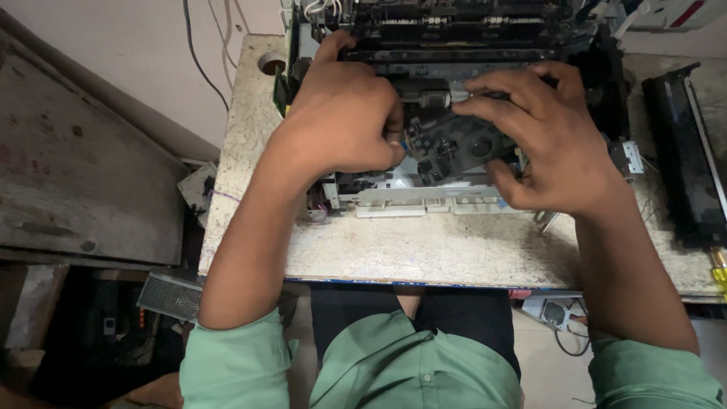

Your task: The person disassembles a printer by removing a black plastic housing and a toner cartridge. They then reassemble the unit by inserting the cartridge and reattaching the housing, using both hands to align and secure the parts.

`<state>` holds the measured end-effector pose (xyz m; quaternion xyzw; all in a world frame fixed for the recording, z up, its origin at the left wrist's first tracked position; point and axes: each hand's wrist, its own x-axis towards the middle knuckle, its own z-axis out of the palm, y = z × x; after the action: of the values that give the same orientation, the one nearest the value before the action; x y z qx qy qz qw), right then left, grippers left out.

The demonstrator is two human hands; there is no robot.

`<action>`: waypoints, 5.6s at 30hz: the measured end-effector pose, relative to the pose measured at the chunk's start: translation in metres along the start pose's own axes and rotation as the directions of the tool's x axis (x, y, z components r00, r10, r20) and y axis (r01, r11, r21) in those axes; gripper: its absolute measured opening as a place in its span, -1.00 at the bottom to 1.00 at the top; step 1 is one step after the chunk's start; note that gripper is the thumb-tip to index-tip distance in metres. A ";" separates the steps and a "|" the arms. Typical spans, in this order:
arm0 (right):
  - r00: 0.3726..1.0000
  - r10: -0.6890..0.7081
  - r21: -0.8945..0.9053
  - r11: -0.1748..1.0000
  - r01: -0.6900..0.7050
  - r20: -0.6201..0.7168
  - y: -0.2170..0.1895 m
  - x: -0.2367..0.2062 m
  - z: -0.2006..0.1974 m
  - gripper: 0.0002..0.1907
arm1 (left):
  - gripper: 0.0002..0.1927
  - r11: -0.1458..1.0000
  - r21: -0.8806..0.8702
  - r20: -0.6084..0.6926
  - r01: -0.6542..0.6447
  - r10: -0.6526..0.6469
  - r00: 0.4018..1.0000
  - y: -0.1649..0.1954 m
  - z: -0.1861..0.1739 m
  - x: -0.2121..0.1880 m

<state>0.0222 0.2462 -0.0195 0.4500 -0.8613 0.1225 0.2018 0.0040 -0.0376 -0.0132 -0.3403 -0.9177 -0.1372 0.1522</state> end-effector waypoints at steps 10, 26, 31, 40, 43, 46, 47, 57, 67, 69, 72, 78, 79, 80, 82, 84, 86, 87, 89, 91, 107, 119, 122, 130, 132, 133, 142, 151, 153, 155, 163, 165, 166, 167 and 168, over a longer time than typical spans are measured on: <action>1.000 -0.013 -0.031 0.999 0.013 -0.001 0.001 -0.001 0.002 -0.23 | -0.88 1.000 0.011 0.012 0.008 -0.008 1.000 0.001 0.000 0.000; 0.999 -0.049 -0.015 0.999 0.049 -0.013 0.001 0.004 0.000 -0.24 | -0.89 1.000 -0.003 0.000 -0.011 0.011 1.000 -0.004 0.002 -0.002; 0.999 -0.051 0.016 0.999 0.051 -0.003 -0.002 0.007 -0.002 -0.22 | -0.87 1.000 -0.007 0.024 -0.022 0.022 0.999 -0.004 0.000 -0.003; 0.998 -0.056 0.049 0.997 0.056 -0.011 -0.004 0.011 -0.003 -0.21 | -0.80 0.999 0.004 0.037 -0.033 0.033 0.999 -0.004 -0.001 -0.004; 0.999 -0.049 0.056 0.997 0.049 0.002 -0.004 0.011 -0.004 -0.21 | -0.81 0.999 0.007 0.034 -0.034 0.034 0.999 -0.005 0.000 -0.003; 0.999 -0.034 0.056 0.998 0.033 0.011 -0.005 0.011 -0.004 -0.21 | -0.81 0.999 0.013 0.018 -0.046 0.046 0.999 -0.005 0.001 -0.004; 0.999 -0.031 0.052 0.998 0.031 0.013 -0.006 0.011 -0.004 -0.20 | -0.81 0.998 0.012 0.005 -0.054 0.054 0.999 -0.006 0.001 -0.004; 1.000 -0.011 0.052 0.999 0.010 0.022 -0.012 0.012 -0.011 -0.19 | -0.79 0.993 0.113 0.090 -0.032 0.021 0.996 -0.003 -0.001 -0.003; 1.000 -0.024 0.081 0.996 0.024 0.004 -0.009 0.006 -0.015 -0.20 | -0.84 0.995 0.094 0.087 -0.045 0.037 0.996 0.002 -0.003 0.002; 0.999 -0.039 0.077 0.996 0.040 -0.008 -0.006 0.002 -0.017 -0.20 | -0.81 0.993 0.114 0.093 -0.021 0.010 0.996 0.007 -0.004 0.005; 0.998 -0.055 0.060 0.997 0.056 -0.014 -0.005 -0.002 -0.017 -0.18 | -0.86 0.997 0.062 0.138 0.049 -0.057 0.989 0.017 -0.008 0.006; 0.999 -0.035 0.054 0.998 0.036 -0.019 -0.002 -0.006 -0.022 -0.18 | -0.70 0.995 -0.042 0.125 0.085 -0.079 0.989 0.029 -0.017 0.010; 1.000 -0.019 0.050 0.999 0.020 -0.016 -0.003 -0.006 -0.021 -0.18 | -0.69 0.996 -0.033 0.125 0.085 -0.080 0.989 0.029 -0.017 0.010; 1.000 -0.005 0.049 0.999 0.006 -0.011 -0.004 -0.007 -0.021 -0.18 | -0.67 0.996 -0.024 0.126 0.088 -0.084 0.988 0.029 -0.016 0.010; 1.000 -0.001 0.047 0.999 0.001 -0.004 -0.005 -0.006 -0.021 -0.17 | -0.66 0.996 -0.018 0.105 0.084 -0.082 0.991 0.028 -0.015 0.009; 1.000 0.008 0.052 0.999 -0.009 0.001 -0.006 -0.004 -0.020 -0.17 | -0.65 0.998 -0.029 0.062 0.063 -0.061 0.996 0.027 -0.014 0.009; 1.000 0.027 0.063 0.998 -0.027 0.007 -0.007 -0.004 -0.020 -0.16 | -0.63 0.997 -0.020 0.072 0.073 -0.072 0.995 0.026 -0.012 0.009; 1.000 0.029 0.073 0.997 -0.030 0.009 -0.007 -0.004 -0.021 -0.16 | -0.62 0.997 -0.018 0.077 0.078 -0.076 0.994 0.026 -0.011 0.009; 0.999 0.033 0.091 0.995 -0.034 0.011 -0.008 -0.004 -0.021 -0.16 | -0.62 0.997 -0.020 0.072 0.076 -0.075 0.995 0.026 -0.011 0.009; 1.000 0.026 0.098 0.995 -0.026 0.001 -0.008 -0.003 -0.022 -0.17 | -0.62 0.998 -0.016 0.065 0.066 -0.065 0.996 0.025 -0.012 0.010; 1.000 -0.006 0.101 0.995 0.005 0.002 -0.011 0.002 -0.022 -0.19 | -0.49 0.997 -0.020 0.061 0.071 -0.069 0.996 0.024 -0.012 0.009; 1.000 -0.027 0.106 0.994 0.027 -0.001 -0.011 0.002 -0.020 -0.20 | -0.45 0.997 -0.021 0.030 0.078 -0.078 0.997 0.023 -0.010 0.009; 1.000 -0.017 0.127 0.992 0.017 -0.001 -0.009 0.000 -0.019 -0.21 | -0.43 0.996 -0.020 0.031 0.089 -0.088 0.996 0.024 -0.010 0.009; 0.999 0.038 0.096 0.995 -0.038 0.003 -0.012 0.000 -0.019 -0.17 | -0.31 0.995 0.070 -0.034 0.069 -0.067 0.997 0.026 -0.007 0.008; 0.999 0.049 0.075 0.996 -0.049 0.003 -0.012 0.001 -0.019 -0.17 | -0.22 0.992 0.104 -0.028 0.065 -0.062 0.998 0.025 -0.007 0.008; 0.999 0.051 0.069 0.996 -0.051 0.004 -0.012 0.002 -0.019 -0.16 | -0.21 0.991 0.107 -0.003 0.075 -0.075 0.997 0.024 -0.006 0.009; 1.000 0.028 0.040 0.999 -0.028 0.007 -0.009 0.001 -0.017 -0.17 | -0.21 0.998 0.050 -0.046 0.023 -0.021 0.999 0.021 -0.005 0.006; 1.000 0.000 0.040 0.999 0.000 0.001 -0.005 -0.002 -0.019 -0.15 | -0.42 1.000 -0.014 -0.113 -0.018 0.016 0.993 0.025 -0.008 0.002; 1.000 -0.024 0.029 0.999 0.025 -0.019 -0.003 -0.004 -0.021 -0.14 | -0.44 0.995 -0.070 -0.165 -0.068 0.055 0.985 0.023 -0.013 0.004; 0.998 -0.045 0.036 0.998 0.046 -0.033 -0.002 -0.005 -0.021 -0.15 | -0.47 0.984 -0.139 -0.081 -0.111 0.101 0.992 0.017 -0.021 0.010; 1.000 -0.003 0.108 0.994 0.000 0.022 -0.001 -0.007 -0.023 -0.22 | -0.41 0.948 -0.311 0.343 -0.075 0.185 0.921 0.018 -0.006 0.052; 1.000 -0.010 0.059 0.998 0.010 -0.005 -0.001 -0.008 -0.026 -0.23 | -0.40 0.928 -0.372 0.400 -0.014 0.174 0.900 0.020 -0.001 0.054; 0.999 -0.024 0.017 1.000 0.025 -0.035 -0.002 -0.010 -0.029 -0.23 | -0.42 0.941 -0.339 0.425 0.023 0.131 0.896 0.020 -0.001 0.054; 0.997 -0.042 -0.023 0.999 0.041 -0.063 -0.003 -0.011 -0.031 -0.22 | -0.43 0.950 -0.305 0.448 0.062 0.086 0.890 0.020 0.000 0.052; 0.997 -0.026 -0.020 1.000 0.024 -0.075 -0.004 -0.013 -0.033 -0.23 | -0.45 0.958 -0.269 0.470 0.103 0.037 0.882 0.021 0.000 0.050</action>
<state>0.0396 0.2662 0.0038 0.4537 -0.8485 0.1286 0.2400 -0.0184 0.0070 0.0082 -0.3660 -0.9032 -0.1842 -0.1280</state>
